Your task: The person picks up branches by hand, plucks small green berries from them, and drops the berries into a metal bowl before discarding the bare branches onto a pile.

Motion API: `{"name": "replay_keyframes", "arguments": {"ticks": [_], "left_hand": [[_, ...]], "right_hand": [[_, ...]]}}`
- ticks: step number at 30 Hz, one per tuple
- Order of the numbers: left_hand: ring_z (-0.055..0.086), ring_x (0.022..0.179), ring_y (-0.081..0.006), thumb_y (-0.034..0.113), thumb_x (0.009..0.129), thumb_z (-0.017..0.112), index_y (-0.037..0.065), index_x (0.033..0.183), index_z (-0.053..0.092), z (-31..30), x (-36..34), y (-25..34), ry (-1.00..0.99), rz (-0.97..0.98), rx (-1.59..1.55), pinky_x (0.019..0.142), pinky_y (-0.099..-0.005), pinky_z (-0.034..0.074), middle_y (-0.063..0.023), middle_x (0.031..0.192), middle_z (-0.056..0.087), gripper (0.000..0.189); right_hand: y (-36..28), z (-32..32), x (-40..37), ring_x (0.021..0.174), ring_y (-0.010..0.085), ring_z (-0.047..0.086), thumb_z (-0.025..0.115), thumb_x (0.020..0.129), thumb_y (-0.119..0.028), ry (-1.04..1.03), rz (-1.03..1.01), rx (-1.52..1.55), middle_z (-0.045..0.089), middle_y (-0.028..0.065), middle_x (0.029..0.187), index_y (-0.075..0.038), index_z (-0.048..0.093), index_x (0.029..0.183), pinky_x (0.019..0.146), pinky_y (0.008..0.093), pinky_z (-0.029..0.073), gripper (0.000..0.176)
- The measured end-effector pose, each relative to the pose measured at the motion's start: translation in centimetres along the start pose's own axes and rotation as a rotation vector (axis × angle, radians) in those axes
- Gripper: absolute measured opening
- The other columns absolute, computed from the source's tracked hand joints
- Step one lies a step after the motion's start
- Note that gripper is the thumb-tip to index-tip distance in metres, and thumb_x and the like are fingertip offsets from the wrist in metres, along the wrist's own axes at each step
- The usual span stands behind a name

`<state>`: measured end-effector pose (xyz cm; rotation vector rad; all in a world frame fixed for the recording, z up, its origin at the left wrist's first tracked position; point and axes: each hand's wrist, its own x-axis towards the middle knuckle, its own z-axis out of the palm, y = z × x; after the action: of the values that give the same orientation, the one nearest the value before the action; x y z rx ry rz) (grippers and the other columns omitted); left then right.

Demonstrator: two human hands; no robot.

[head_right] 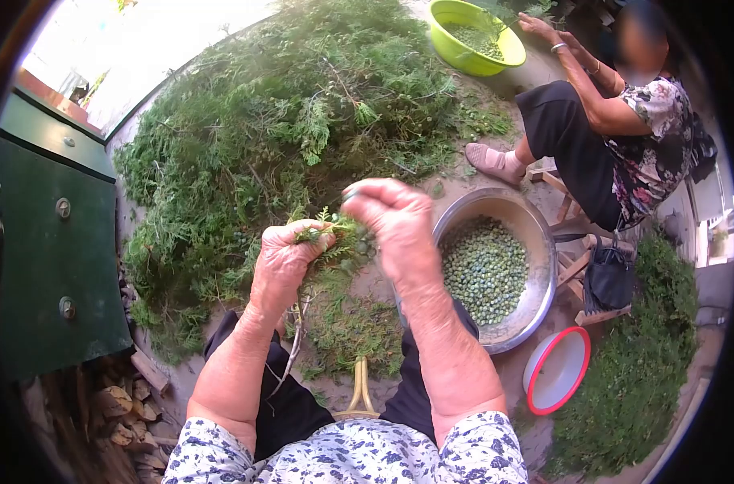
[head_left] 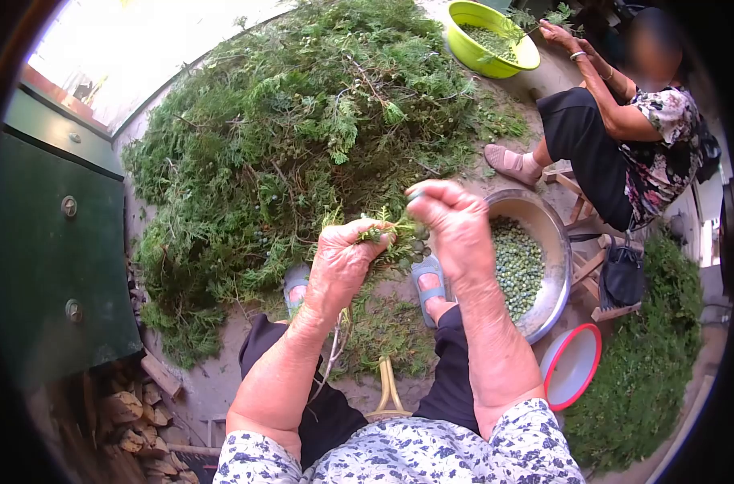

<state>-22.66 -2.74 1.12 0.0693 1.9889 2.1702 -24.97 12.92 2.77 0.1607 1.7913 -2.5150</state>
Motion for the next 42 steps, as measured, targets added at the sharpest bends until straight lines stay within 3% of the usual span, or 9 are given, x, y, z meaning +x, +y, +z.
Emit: {"name": "replay_keyframes", "arguments": {"ticks": [9, 11, 14, 28, 30, 31, 34, 39, 42], "left_hand": [[0.053, 0.068, -0.0051, 0.004, 0.079, 0.066, 0.001, 0.096, 0.065, 0.2, 0.1, -0.6, 0.117, 0.146, 0.356, 0.065, -0.0215, 0.045, -0.0013, 0.076, 0.065, 0.018], [0.053, 0.068, -0.0047, 0.004, 0.079, 0.066, 0.001, 0.098, 0.065, 0.1, 0.1, -0.9, 0.113, 0.158, 0.374, 0.065, -0.0216, 0.045, -0.0021, 0.077, 0.066, 0.019], [0.053, 0.069, -0.0039, 0.004, 0.079, 0.066, 0.002, 0.099, 0.065, -0.1, 0.1, -0.7, 0.093, 0.153, 0.367, 0.065, -0.0215, 0.045, -0.0023, 0.078, 0.066, 0.021], [0.049, 0.064, -0.0048, 0.006, 0.08, 0.065, 0.004, 0.094, 0.065, -0.7, 0.2, -1.1, 0.1, 0.043, 0.22, 0.059, -0.024, 0.043, -0.0035, 0.071, 0.064, 0.015], [0.047, 0.064, -0.0039, 0.007, 0.081, 0.063, 0.002, 0.092, 0.065, -0.6, 0.2, -0.8, 0.148, 0.04, 0.091, 0.058, -0.0236, 0.042, -0.0007, 0.072, 0.064, 0.012], [0.047, 0.064, -0.0039, 0.007, 0.081, 0.063, 0.002, 0.092, 0.065, -0.7, 0.3, -0.8, 0.147, 0.041, 0.091, 0.058, -0.0236, 0.042, -0.0007, 0.072, 0.064, 0.012], [0.049, 0.064, -0.0029, 0.008, 0.083, 0.062, 0.001, 0.091, 0.065, -0.7, 0.4, -0.6, 0.067, -0.065, -0.072, 0.058, -0.0223, 0.043, 0.0014, 0.074, 0.063, 0.011], [0.06, 0.067, -0.0076, 0.01, 0.083, 0.063, 0.005, 0.096, 0.064, -0.9, 0.2, 1.6, 0.232, -0.3, -0.391, 0.051, -0.0212, 0.049, 0.0008, 0.08, 0.063, 0.014], [0.058, 0.063, -0.0062, 0.012, 0.081, 0.065, 0.006, 0.097, 0.063, -1.0, 0.3, 1.3, 0.255, -0.28, -0.424, 0.046, -0.0202, 0.045, 0.0023, 0.078, 0.061, 0.017]], "right_hand": [[-0.9, -1.4, 1.4, 0.068, 0.0091, 0.055, 0.059, 0.087, -0.017, -0.229, 0.133, 0.503, 0.058, 0.0057, 0.079, -0.001, 0.054, 0.095, 0.056, 0.0221, 0.045, 0.018], [-0.4, -1.8, 1.0, 0.067, 0.0104, 0.054, 0.061, 0.084, -0.011, -0.319, 0.213, 0.411, 0.058, 0.0045, 0.082, 0.0, 0.059, 0.093, 0.057, 0.0213, 0.043, 0.015], [-0.1, 0.2, 0.4, 0.068, 0.0125, 0.053, 0.065, 0.076, 0.001, -0.281, -0.389, -0.567, 0.055, 0.0023, 0.077, -0.004, 0.068, 0.09, 0.06, 0.0229, 0.041, 0.015], [1.2, 1.9, -0.5, 0.068, 0.0138, 0.055, 0.063, 0.075, 0.001, -0.243, -0.514, -0.707, 0.056, 0.004, 0.077, 0.0, 0.06, 0.089, 0.06, 0.0256, 0.044, 0.015], [0.2, 1.7, -0.6, 0.063, 0.0082, 0.053, 0.061, 0.08, -0.001, -0.227, 0.121, -0.165, 0.057, 0.0028, 0.078, 0.001, 0.059, 0.092, 0.054, 0.0209, 0.042, 0.012], [0.0, 1.4, -0.5, 0.063, 0.0082, 0.053, 0.061, 0.08, -0.001, -0.226, 0.12, -0.166, 0.057, 0.0028, 0.078, 0.001, 0.059, 0.092, 0.054, 0.0209, 0.042, 0.012], [-0.2, 0.1, 0.3, 0.059, 0.0046, 0.05, 0.059, 0.084, -0.004, -0.068, 0.082, 0.104, 0.057, 0.0034, 0.079, 0.001, 0.057, 0.097, 0.046, 0.0142, 0.038, 0.014], [-0.9, -8.6, 1.1, 0.061, 0.0081, 0.051, 0.057, 0.083, 0.0, 0.372, -0.091, -0.227, 0.054, 0.0041, 0.079, 0.005, 0.054, 0.105, 0.048, 0.0186, 0.04, 0.022], [0.5, -16.4, 0.9, 0.077, 0.0161, 0.058, 0.058, 0.069, 0.01, 0.828, -0.19, -0.378, 0.059, 0.0109, 0.097, 0.005, 0.058, 0.106, 0.069, 0.0255, 0.049, 0.038]]}}
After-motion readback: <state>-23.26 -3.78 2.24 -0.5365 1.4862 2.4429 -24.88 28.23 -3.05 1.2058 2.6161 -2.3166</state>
